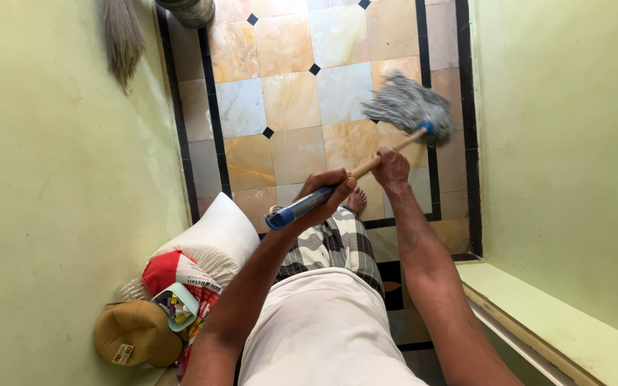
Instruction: The person mops a tiled floor using a string mop, moving back and forth across the room. They navigate around a water dispenser, a plastic stool, and a large sack of goods while cleaning the floor surface.
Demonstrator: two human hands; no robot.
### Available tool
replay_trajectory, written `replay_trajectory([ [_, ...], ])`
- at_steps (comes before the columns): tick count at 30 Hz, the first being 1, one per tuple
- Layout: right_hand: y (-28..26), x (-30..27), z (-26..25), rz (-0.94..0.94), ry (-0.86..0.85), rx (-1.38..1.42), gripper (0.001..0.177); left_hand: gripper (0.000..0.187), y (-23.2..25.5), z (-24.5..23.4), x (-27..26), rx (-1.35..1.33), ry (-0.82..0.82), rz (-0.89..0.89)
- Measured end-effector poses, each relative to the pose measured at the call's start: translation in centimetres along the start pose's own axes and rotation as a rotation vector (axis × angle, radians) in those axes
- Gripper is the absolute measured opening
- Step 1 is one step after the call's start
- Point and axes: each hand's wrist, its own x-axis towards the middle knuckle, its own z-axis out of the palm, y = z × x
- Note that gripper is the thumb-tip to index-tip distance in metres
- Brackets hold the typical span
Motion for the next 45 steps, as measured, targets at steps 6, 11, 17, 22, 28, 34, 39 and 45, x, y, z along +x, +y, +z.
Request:
replay_trajectory([
  [6, -1.7, -2.0, 3.7, 0.023, 0.104, 0.038, 0.020, 0.029, 2.1, -1.5, -1.5, -0.274, -0.026, -0.030],
  [11, -8.9, 1.3, 4.8, -0.058, 0.141, 0.343, 0.020, 0.027, 5.3, -6.3, -0.5, 0.006, 0.001, -0.024],
  [17, -19.4, 7.8, 5.5, -0.280, 0.081, 0.471, 0.016, 0.027, 9.4, -10.4, 1.4, 0.209, 0.228, 0.049],
  [22, -26.0, 13.9, 9.0, -0.301, -0.351, 0.515, 0.011, 0.026, 10.0, -11.4, 2.8, 0.466, 0.385, -0.097],
  [28, -33.1, 13.9, 15.4, -0.658, -0.555, 0.657, 0.003, 0.025, 8.7, -12.4, 2.8, 0.569, 0.647, -0.201],
  [34, -37.8, 10.4, 12.8, -0.800, -0.718, 0.518, 0.019, 0.031, 11.4, -15.1, 2.6, 0.593, 0.872, -0.473],
  [39, -37.5, 10.7, 6.8, -0.849, -0.799, 0.266, 0.017, 0.034, 13.6, -16.6, 3.2, 0.315, 1.009, -0.555],
  [45, -34.0, 18.8, 5.7, -0.921, -0.699, 0.140, 0.010, 0.030, 11.9, -16.7, 8.1, 0.273, 0.912, -0.295],
])
